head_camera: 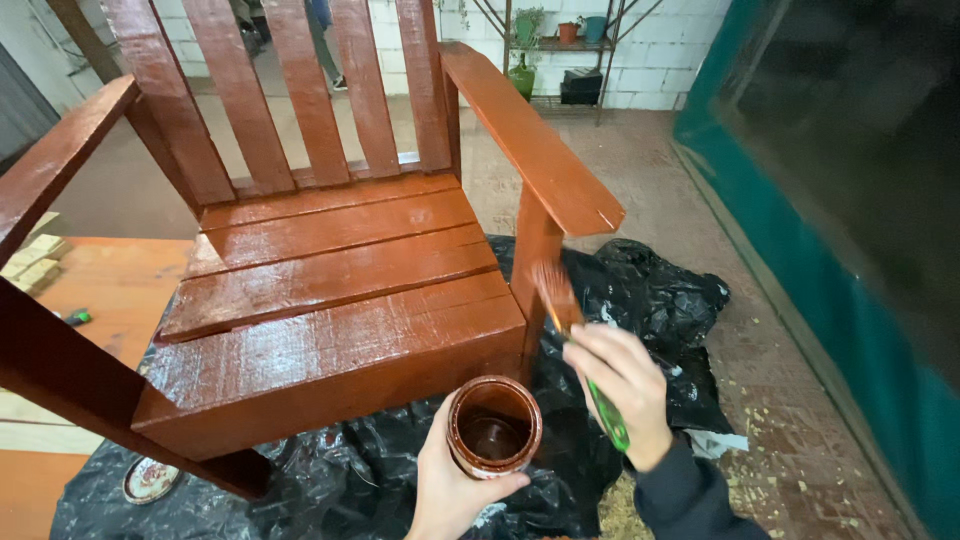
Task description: The person applies a dark brown wood stain to a wooden armchair using a paintbrush. They systematically cover the seat slats, armrests, and legs, dipping the brush into a container of stain as needed.
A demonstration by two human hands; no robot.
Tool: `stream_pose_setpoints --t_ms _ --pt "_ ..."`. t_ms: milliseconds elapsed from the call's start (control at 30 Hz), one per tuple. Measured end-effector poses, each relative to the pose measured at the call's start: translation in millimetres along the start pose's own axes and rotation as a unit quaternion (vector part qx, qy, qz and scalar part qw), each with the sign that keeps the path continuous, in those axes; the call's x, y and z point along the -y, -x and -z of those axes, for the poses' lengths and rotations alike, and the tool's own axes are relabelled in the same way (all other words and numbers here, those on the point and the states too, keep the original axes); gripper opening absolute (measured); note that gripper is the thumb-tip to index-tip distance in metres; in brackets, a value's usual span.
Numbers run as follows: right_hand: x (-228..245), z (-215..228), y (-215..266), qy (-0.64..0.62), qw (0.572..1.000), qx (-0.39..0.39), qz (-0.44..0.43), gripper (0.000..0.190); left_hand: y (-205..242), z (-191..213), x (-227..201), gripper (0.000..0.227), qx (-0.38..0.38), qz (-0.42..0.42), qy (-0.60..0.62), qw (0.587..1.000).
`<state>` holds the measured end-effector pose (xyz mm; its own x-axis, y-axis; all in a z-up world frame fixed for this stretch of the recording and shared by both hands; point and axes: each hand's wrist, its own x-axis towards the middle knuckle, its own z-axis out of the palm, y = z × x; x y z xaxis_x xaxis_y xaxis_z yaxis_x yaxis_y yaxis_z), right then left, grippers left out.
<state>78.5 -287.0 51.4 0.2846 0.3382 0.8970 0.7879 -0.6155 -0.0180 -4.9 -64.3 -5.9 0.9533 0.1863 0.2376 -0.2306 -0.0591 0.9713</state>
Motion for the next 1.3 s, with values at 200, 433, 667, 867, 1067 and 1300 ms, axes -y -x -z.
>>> stream_pose_setpoints --t_ms 200,433,667,867,1067,1300 --pt "17 4 30 -0.107 0.982 0.106 -0.111 0.019 -2 9 -4 0.111 0.009 0.051 0.006 0.999" --pt "-2 29 -25 -0.051 0.992 0.111 -0.032 0.02 -10 29 -8 0.111 0.034 -0.008 0.048 0.998" --pt "15 44 -81 0.088 0.995 0.032 0.037 0.015 -8 52 -32 0.102 0.084 0.054 0.012 0.995" --pt "16 7 -40 0.139 0.99 -0.008 0.021 0.016 -10 58 -35 0.102 0.093 0.044 0.058 0.993" --pt "18 -24 23 0.089 0.995 0.029 -0.031 0.021 -7 55 -39 0.099 0.085 -0.035 0.089 0.992" --pt "28 -10 10 -0.022 0.997 0.057 -0.047 0.01 -5 23 -12 0.112 0.024 -0.015 0.009 1.0"
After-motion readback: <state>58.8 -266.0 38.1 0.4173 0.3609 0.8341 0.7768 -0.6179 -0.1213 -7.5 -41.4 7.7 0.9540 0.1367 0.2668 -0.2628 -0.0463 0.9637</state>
